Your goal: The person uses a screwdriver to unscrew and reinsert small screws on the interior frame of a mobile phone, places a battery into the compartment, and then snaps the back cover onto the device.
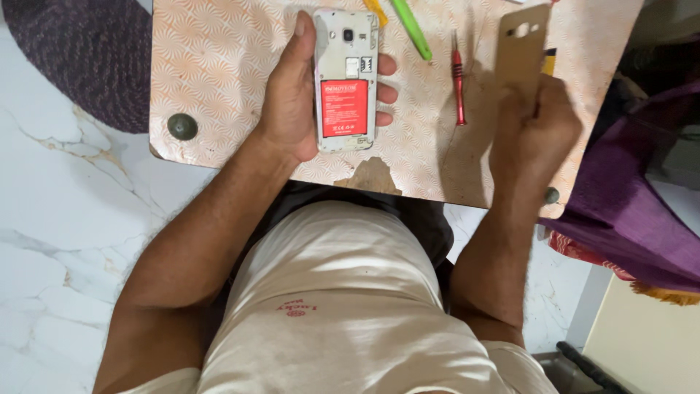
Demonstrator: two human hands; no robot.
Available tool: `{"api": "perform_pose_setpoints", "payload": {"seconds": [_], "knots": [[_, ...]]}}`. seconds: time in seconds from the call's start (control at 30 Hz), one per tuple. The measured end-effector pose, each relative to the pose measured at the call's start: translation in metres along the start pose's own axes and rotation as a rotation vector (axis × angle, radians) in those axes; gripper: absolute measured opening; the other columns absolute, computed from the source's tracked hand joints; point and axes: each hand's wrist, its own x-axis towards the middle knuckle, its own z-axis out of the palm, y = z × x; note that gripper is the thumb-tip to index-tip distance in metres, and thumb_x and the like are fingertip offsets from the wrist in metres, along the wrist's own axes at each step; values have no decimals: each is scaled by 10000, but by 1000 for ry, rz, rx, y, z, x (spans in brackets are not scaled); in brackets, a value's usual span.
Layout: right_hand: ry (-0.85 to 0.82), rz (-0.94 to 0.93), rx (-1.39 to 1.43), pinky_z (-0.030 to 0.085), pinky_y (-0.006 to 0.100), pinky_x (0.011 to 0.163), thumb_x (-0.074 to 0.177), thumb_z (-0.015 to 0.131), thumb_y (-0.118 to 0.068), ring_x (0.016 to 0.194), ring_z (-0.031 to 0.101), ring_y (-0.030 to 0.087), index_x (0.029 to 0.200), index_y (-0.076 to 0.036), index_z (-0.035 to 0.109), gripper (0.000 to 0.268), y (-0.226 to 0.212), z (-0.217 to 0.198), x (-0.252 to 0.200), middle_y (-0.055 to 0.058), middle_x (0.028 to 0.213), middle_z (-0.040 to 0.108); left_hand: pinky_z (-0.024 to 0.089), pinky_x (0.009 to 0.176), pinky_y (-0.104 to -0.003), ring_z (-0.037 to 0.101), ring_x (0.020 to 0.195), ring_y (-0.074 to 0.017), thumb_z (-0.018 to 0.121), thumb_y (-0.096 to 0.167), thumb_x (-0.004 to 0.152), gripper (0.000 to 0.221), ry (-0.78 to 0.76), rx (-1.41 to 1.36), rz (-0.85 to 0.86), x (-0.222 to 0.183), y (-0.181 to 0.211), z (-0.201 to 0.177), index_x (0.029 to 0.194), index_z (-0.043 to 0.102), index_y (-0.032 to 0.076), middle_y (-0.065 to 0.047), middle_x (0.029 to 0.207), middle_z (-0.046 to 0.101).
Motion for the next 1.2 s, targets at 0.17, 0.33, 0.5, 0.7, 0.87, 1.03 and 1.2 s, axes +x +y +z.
{"api": "perform_pose_setpoints", "payload": {"seconds": [0.17,0.33,0.5,0.7,0.87,1.03,1.2], "knots": [[-43,-479,81,612,358,804,1107,631,11,947,745,275,1314,21,635,208,-46,-14,-19,187,1148,725,655,954,-533,717,1174,-321,373,756,935,907,-17,-34,-23,3,-2,-1,1463,500,29,-218,1285,671],[-190,-495,135,620,422,764,991,629,-6,943,722,327,1399,123,545,436,-107,30,-33,217,1143,692,605,943,-430,680,1096,-254,442,661,1067,738,7,-94,21,2,-13,-9,1404,526,10,-163,1201,659],[-188,-656,107,630,421,918,967,718,-28,1115,708,390,1417,52,560,484,-123,47,-43,358,1401,572,598,943,-382,686,1057,-211,618,304,1046,444,143,-82,49,2,-14,-13,1360,558,-4,-116,1163,683],[15,-674,11,506,539,910,815,875,-224,1081,615,428,1275,-37,614,561,-118,31,-33,299,1346,548,611,898,-409,722,983,-251,652,23,892,419,223,-40,65,3,-11,-7,1298,577,-43,-156,1116,717],[-171,-492,220,567,481,951,963,868,-200,1126,651,385,1459,-20,571,606,-98,37,-41,222,1431,583,611,932,-416,718,1025,-240,674,14,898,433,222,-12,114,0,-10,-5,1315,566,-24,-141,1148,712],[-157,-458,311,612,420,792,938,865,-208,1017,697,328,1392,-20,593,561,-101,47,-48,253,1257,600,607,960,-415,712,1059,-232,681,42,944,407,156,64,113,0,-11,-4,1333,572,-17,-143,1183,711],[-93,-533,185,595,436,818,879,865,-206,1035,672,357,1375,-19,602,591,-112,58,-47,219,1171,621,605,996,-414,704,1120,-229,658,71,965,401,121,98,136,0,-7,-1,1349,578,-14,-145,1231,715]]}}
